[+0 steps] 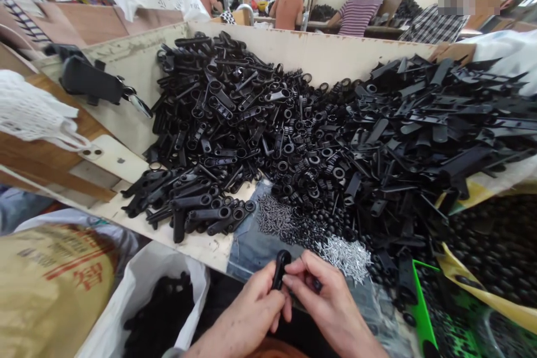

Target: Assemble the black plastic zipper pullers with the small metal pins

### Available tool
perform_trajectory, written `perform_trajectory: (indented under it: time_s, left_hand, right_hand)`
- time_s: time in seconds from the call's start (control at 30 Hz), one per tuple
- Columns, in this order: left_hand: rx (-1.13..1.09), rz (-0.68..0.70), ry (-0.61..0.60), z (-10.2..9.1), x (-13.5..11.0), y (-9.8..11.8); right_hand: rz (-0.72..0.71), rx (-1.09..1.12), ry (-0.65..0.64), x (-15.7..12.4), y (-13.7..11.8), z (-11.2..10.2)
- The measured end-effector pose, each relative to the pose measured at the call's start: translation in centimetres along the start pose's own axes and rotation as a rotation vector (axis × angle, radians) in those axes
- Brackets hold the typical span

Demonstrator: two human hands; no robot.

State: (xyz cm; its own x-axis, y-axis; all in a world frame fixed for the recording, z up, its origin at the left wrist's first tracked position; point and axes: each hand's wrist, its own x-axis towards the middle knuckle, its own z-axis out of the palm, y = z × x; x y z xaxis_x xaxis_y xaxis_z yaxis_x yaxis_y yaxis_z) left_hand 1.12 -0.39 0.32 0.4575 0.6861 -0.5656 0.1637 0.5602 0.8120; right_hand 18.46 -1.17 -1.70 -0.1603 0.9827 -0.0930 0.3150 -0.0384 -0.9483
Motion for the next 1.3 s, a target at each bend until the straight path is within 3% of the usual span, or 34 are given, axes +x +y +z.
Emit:
perform_trajectory:
  time_s: [0.17,0.3,0.47,0.6,0.77,1.07,1.3]
  left_hand:
    - [0.065,-0.028,-0.003,-0.3,-0.2,0.6]
    - [0.02,-0.032,0.118,-0.4,-0.6,-0.3]
    - [-0.015,-0.07,0.177,-0.6,-0.6,-1.9]
    - [-0.007,0.043,0.206,-0.9,0.1,-2.3]
    - [0.047,0.182,0.154,-1.2,1.4,-2.9]
    - [-0.168,0.222,0.182,-1.3,2.0,-3.0]
    - [-0.249,0.194,0.199,-1.2,1.8,-3.4]
  right_hand:
    - [0.091,0.107,0.018,-0.3,0.6,0.5]
    - [0.002,-0.02,0.059,-0.3,0.8,0.5]
    - [-0.145,-0.131,0.082,-0.5,0.2,0.5]
    - [-0.252,-0.241,0.058,-0.7,-0.2,0.4]
    - [-0.36,-0.369,0.078,-0.9,0.1,0.9]
    - [-0.301,-0.378,0.086,-1.4,-0.1,0.0]
    - [-0.294,-0.477,-0.101,-0.8,0.5,0.5]
